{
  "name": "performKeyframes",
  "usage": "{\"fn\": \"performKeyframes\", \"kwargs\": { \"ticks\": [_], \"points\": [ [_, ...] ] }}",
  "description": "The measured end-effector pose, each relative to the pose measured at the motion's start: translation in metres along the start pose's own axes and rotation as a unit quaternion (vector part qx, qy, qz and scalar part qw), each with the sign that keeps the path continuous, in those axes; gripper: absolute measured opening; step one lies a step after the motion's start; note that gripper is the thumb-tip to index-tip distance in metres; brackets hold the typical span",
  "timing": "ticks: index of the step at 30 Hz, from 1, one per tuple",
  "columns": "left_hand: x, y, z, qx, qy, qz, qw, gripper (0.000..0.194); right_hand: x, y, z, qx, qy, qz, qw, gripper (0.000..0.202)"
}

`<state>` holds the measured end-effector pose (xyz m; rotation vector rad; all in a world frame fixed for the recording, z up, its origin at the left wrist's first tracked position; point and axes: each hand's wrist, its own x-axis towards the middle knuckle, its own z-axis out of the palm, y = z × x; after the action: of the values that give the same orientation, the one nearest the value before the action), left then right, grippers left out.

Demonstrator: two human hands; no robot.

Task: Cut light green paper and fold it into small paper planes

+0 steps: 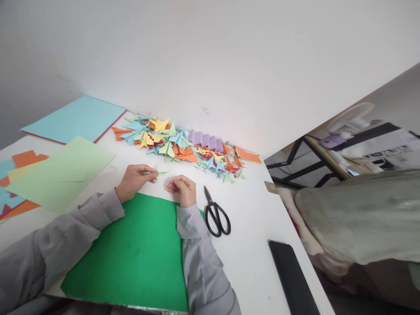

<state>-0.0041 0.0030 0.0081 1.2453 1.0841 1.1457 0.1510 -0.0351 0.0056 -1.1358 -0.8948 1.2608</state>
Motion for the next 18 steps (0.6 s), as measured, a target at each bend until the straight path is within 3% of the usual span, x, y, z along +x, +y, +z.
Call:
{"fn": "performKeyframes", "kwargs": {
  "ticks": [4,14,18],
  "points": [
    [-0.0014,0.0024,0.0006,0.01,-0.009,0.005,1.0,0.013,-0.0006,-0.0005,0.0022,-0.007,0.012,-0.001,1.0,0.02],
    [-0.0009,0.0023,0.0001,0.016,-0.014,0.003,1.0,0.014,0.0,0.0003,0.002,-0.019,-0.011,0.002,1.0,0.009],
    [-0.0006,-0.0005,-0.0001,-0.026,-0.028,-0.008,0.999,0.016,0.0019,0.0014,-0.0003,-0.026,0.024,-0.01,0.999,0.009]
  ]
}}
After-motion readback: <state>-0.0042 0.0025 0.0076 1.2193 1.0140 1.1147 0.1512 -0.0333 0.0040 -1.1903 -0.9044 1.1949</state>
